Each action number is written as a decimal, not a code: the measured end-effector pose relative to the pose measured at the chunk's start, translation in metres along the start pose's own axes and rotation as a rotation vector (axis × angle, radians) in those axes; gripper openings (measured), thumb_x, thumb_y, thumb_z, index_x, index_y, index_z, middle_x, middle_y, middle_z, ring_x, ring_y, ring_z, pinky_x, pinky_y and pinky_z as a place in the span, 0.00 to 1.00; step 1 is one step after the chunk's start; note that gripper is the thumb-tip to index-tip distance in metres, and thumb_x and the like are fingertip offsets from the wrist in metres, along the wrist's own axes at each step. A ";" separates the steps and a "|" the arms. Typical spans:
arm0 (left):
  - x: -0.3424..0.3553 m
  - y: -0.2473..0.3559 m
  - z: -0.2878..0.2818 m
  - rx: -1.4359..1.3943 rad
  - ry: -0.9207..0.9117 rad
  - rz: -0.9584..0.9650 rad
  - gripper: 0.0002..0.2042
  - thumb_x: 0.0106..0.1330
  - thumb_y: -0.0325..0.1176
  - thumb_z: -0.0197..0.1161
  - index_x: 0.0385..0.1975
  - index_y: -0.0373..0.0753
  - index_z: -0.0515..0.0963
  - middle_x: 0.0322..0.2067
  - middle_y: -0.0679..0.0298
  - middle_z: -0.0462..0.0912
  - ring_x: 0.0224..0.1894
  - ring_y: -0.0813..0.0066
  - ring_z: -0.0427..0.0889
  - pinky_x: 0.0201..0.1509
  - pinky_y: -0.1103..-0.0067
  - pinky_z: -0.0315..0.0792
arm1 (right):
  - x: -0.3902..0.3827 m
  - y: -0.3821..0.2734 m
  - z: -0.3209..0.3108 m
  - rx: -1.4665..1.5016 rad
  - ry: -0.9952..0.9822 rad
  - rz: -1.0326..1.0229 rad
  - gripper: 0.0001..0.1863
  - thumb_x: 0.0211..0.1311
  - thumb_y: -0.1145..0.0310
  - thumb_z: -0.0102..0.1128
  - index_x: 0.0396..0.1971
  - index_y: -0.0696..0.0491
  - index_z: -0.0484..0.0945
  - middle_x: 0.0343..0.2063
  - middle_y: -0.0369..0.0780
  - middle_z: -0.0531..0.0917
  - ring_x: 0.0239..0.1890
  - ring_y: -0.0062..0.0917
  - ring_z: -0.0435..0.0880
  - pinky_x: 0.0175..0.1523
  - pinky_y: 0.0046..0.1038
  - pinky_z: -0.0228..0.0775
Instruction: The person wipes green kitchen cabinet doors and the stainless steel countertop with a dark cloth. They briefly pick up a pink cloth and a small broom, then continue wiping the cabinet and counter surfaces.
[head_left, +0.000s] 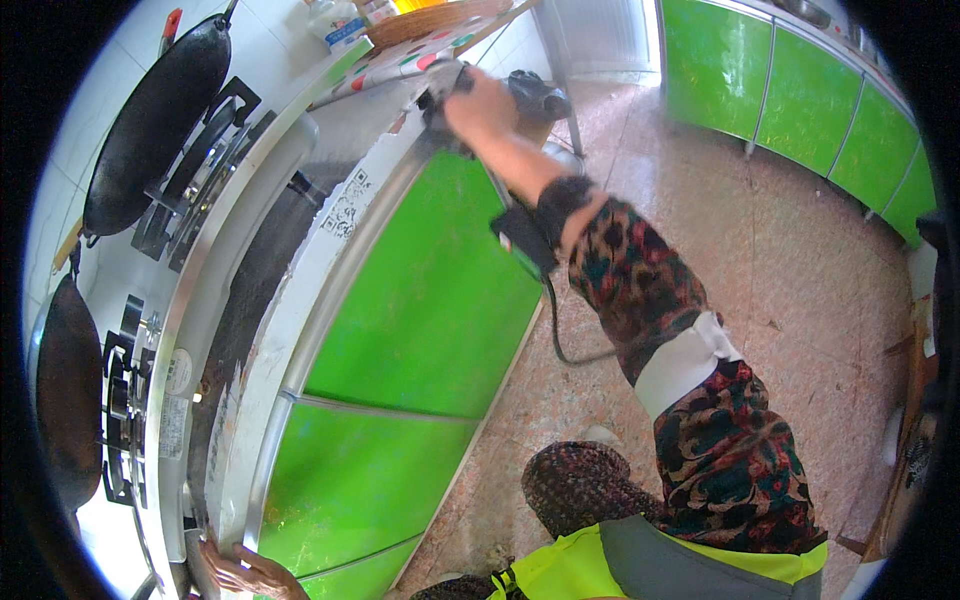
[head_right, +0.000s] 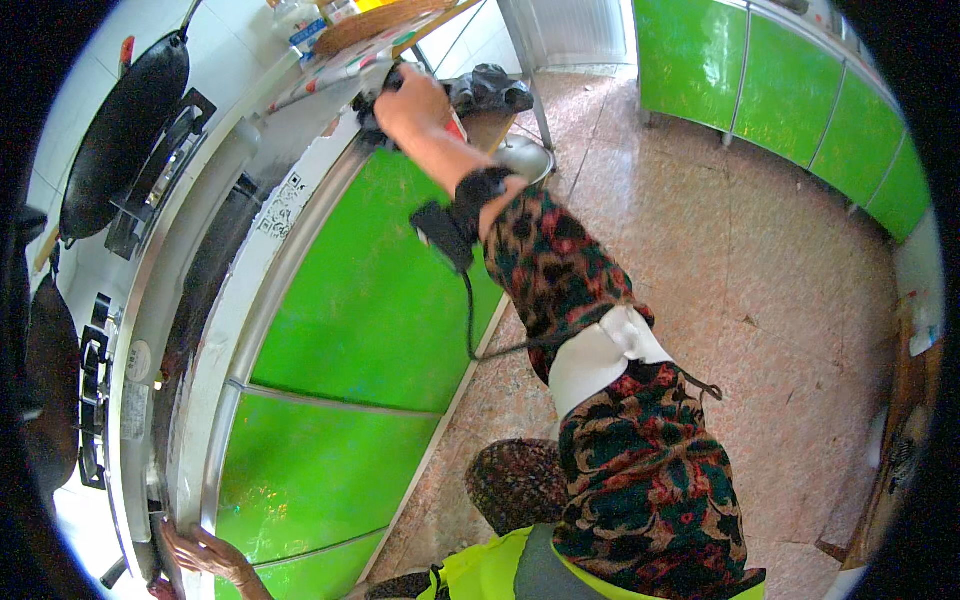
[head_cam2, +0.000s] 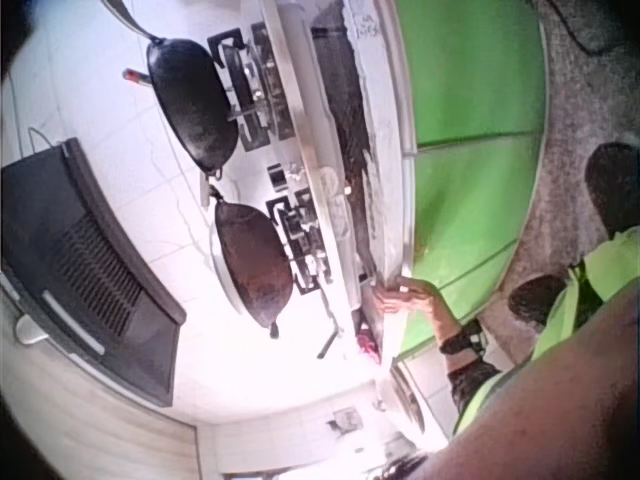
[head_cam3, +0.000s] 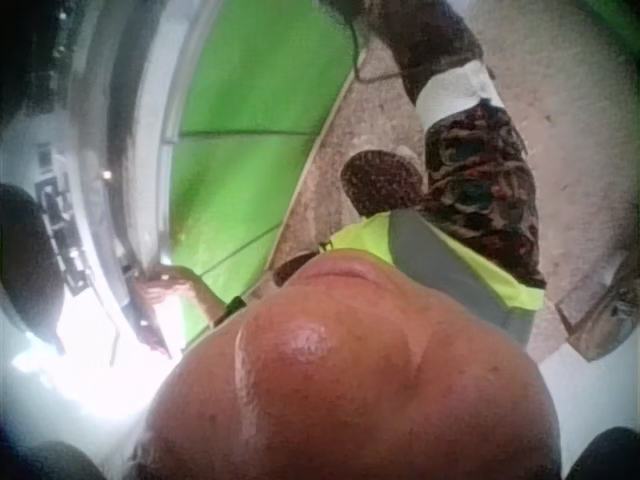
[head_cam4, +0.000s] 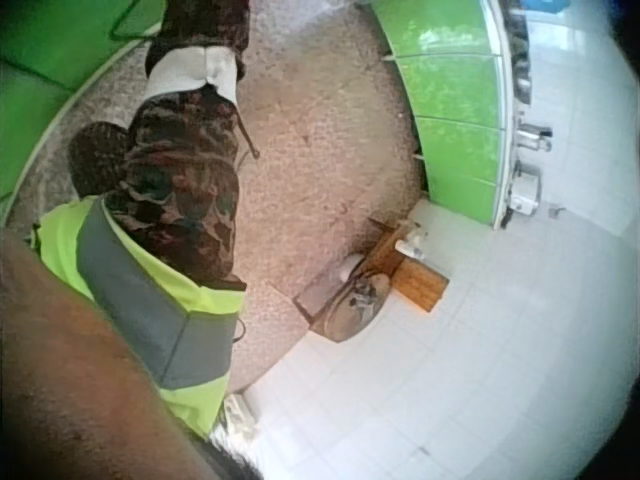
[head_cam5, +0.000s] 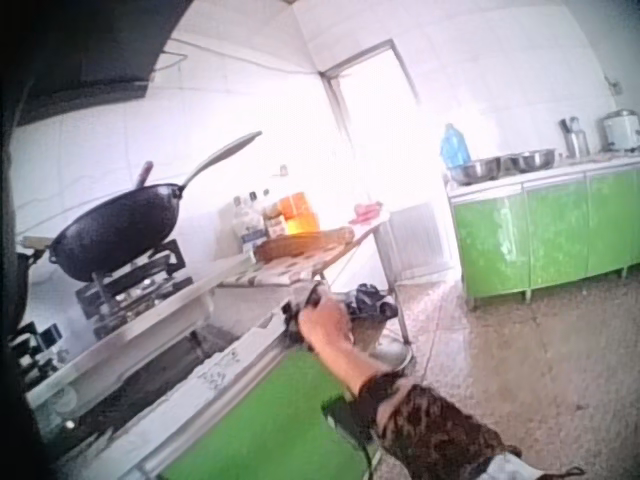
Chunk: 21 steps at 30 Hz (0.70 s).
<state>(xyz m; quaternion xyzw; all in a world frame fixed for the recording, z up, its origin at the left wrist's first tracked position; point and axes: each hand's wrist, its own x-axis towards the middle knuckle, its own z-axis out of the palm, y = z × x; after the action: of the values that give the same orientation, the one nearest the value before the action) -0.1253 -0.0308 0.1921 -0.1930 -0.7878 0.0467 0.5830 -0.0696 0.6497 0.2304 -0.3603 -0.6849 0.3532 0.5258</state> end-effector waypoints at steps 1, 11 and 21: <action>0.001 -0.001 -0.001 0.008 -0.004 0.000 0.25 0.74 0.49 0.42 0.63 0.39 0.67 0.60 0.57 0.72 0.63 0.59 0.68 0.67 0.62 0.54 | 0.005 -0.002 -0.005 0.012 -0.048 0.106 0.23 0.51 0.66 0.58 0.51 0.50 0.78 0.47 0.48 0.80 0.51 0.44 0.79 0.55 0.42 0.72; 0.001 0.002 0.001 -0.039 0.015 -0.017 0.26 0.73 0.50 0.43 0.63 0.40 0.68 0.61 0.58 0.71 0.64 0.59 0.67 0.68 0.60 0.52 | -0.052 -0.002 0.015 0.056 0.008 -0.256 0.15 0.52 0.60 0.61 0.39 0.49 0.76 0.40 0.46 0.79 0.44 0.46 0.79 0.48 0.46 0.71; 0.007 0.015 -0.005 -0.010 0.036 -0.006 0.27 0.75 0.51 0.38 0.58 0.35 0.70 0.57 0.55 0.73 0.61 0.57 0.69 0.66 0.58 0.56 | 0.012 0.000 -0.003 0.093 -0.141 0.324 0.21 0.57 0.60 0.52 0.49 0.52 0.80 0.50 0.51 0.80 0.57 0.45 0.76 0.62 0.39 0.67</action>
<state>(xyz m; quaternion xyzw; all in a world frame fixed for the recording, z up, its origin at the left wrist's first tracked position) -0.1180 -0.0153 0.1953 -0.1941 -0.7781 0.0376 0.5962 -0.0689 0.6610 0.2365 -0.4154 -0.6359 0.4892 0.4287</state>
